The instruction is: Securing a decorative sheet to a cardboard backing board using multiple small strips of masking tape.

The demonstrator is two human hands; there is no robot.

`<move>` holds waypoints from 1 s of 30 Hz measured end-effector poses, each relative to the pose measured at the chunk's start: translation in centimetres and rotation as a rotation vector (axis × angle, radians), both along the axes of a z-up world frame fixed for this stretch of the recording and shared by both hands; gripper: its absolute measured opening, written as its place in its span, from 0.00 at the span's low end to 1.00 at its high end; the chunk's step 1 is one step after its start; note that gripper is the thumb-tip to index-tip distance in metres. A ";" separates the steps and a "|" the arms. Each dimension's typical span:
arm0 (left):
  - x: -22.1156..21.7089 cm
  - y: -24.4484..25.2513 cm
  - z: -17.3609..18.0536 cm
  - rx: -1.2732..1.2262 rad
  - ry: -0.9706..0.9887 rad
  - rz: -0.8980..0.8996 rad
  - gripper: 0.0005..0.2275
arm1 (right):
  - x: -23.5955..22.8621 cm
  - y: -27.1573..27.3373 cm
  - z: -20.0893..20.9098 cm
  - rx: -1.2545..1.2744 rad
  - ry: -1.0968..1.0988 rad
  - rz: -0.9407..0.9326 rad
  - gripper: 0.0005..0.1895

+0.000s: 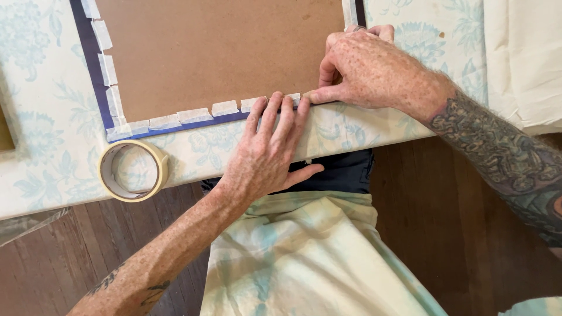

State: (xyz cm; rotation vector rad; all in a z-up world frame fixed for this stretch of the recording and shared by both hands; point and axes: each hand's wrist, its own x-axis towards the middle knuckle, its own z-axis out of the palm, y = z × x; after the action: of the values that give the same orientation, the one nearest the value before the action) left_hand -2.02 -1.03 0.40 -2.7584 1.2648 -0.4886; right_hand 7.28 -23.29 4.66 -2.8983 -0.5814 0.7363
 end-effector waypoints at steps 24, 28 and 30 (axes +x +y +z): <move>0.8 -0.3 0.1 -0.097 0.033 0.006 0.41 | 0.9 0.2 1.2 -0.006 0.066 0.007 0.21; 0.8 -0.3 0.1 -0.109 0.046 0.004 0.41 | 0.8 -0.1 0.8 0.036 0.032 0.003 0.19; 0.8 -0.3 0.1 -0.108 0.055 0.007 0.42 | 0.9 -0.5 0.4 0.042 0.013 -0.005 0.23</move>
State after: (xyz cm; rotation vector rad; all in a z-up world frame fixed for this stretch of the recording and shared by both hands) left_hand -1.23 -1.33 0.54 -2.8828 1.2764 -0.4981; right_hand 8.19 -23.83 5.09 -2.8531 -0.5805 0.7322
